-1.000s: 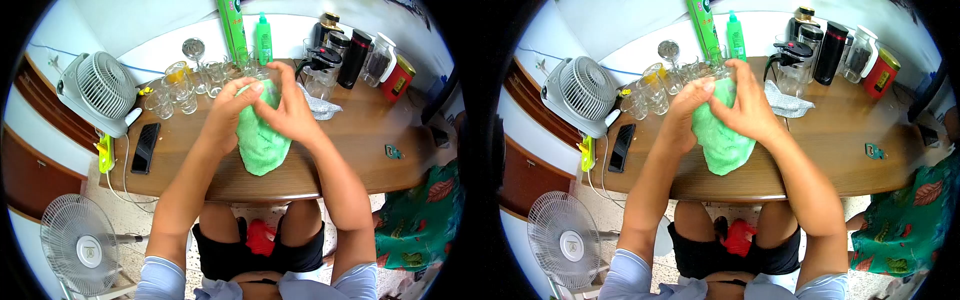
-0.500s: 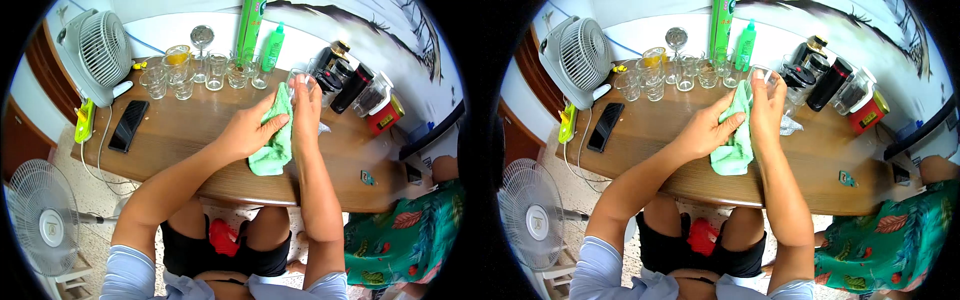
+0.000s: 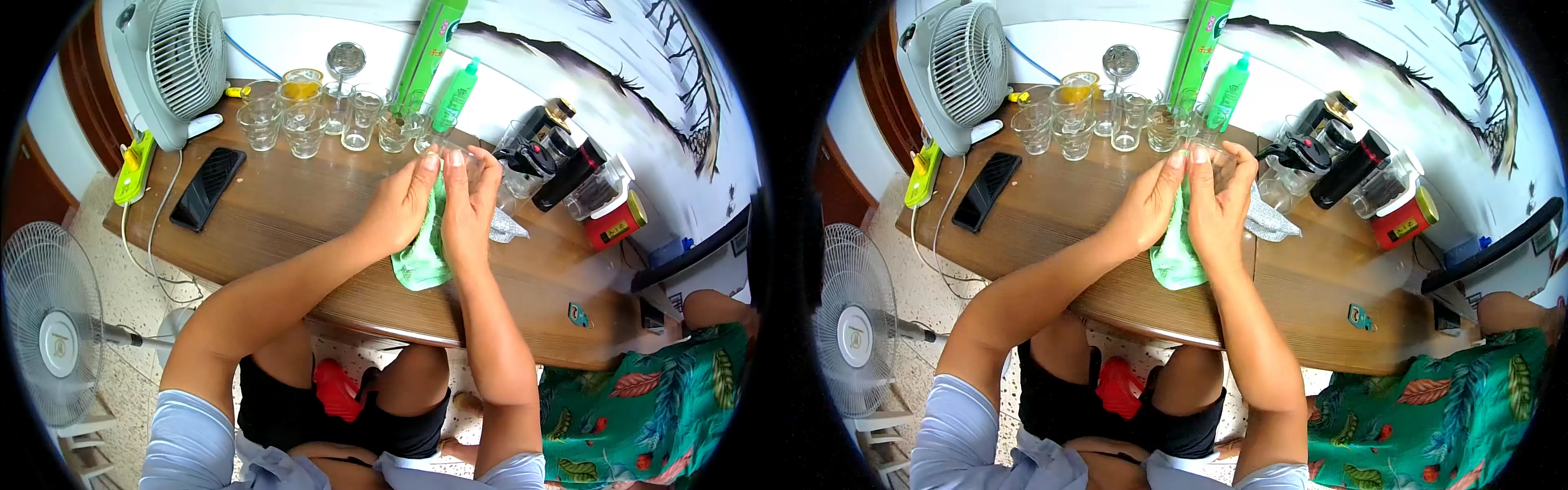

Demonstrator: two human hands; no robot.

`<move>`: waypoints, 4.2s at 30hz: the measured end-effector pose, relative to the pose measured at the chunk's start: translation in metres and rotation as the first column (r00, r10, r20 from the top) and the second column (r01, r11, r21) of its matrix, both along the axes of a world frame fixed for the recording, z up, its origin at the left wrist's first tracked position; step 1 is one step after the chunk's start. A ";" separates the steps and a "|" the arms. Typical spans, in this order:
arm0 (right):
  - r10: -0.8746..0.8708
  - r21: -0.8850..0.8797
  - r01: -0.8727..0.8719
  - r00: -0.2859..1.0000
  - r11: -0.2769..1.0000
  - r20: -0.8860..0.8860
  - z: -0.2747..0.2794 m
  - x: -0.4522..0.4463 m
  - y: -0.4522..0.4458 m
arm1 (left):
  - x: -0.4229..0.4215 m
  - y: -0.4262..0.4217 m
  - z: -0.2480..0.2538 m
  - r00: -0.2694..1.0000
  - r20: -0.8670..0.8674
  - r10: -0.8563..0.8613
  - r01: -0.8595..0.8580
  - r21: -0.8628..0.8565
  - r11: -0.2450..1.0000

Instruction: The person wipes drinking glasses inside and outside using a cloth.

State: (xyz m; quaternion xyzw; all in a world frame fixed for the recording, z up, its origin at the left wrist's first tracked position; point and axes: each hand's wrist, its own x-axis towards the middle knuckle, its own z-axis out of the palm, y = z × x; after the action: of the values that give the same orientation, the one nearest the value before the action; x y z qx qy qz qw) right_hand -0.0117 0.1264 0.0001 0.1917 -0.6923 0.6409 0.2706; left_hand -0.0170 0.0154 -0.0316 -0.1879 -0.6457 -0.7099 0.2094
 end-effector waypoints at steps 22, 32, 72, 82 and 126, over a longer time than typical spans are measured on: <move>0.331 -0.314 -0.245 0.908 0.917 0.257 0.017 0.002 0.015 | -0.007 -0.047 0.038 0.836 0.370 -0.405 0.342 0.225 0.912; 0.302 -0.466 -0.155 0.917 0.871 0.259 0.006 -0.012 0.024 | 0.004 -0.019 0.025 0.928 -0.009 -0.372 0.372 -0.030 0.928; -0.065 0.199 0.090 0.990 0.976 -0.126 0.000 0.014 -0.013 | 0.010 -0.031 0.038 0.776 0.528 -0.345 0.143 0.384 0.912; 0.000 -0.180 -0.015 0.996 0.984 -0.087 0.014 -0.003 0.008 | 0.009 -0.028 0.032 0.764 0.516 -0.388 0.390 0.110 0.914; -0.279 -0.010 0.284 0.934 0.959 -0.223 -0.009 -0.005 0.007 | 0.009 -0.016 0.022 0.808 0.451 -0.379 0.319 0.206 0.925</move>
State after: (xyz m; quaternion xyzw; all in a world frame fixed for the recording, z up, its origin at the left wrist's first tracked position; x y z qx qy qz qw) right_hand -0.0169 0.1331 -0.0094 0.1641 -0.6850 0.5625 0.4329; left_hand -0.0082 -0.0008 -0.0098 -0.1075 -0.5877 -0.7977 -0.0817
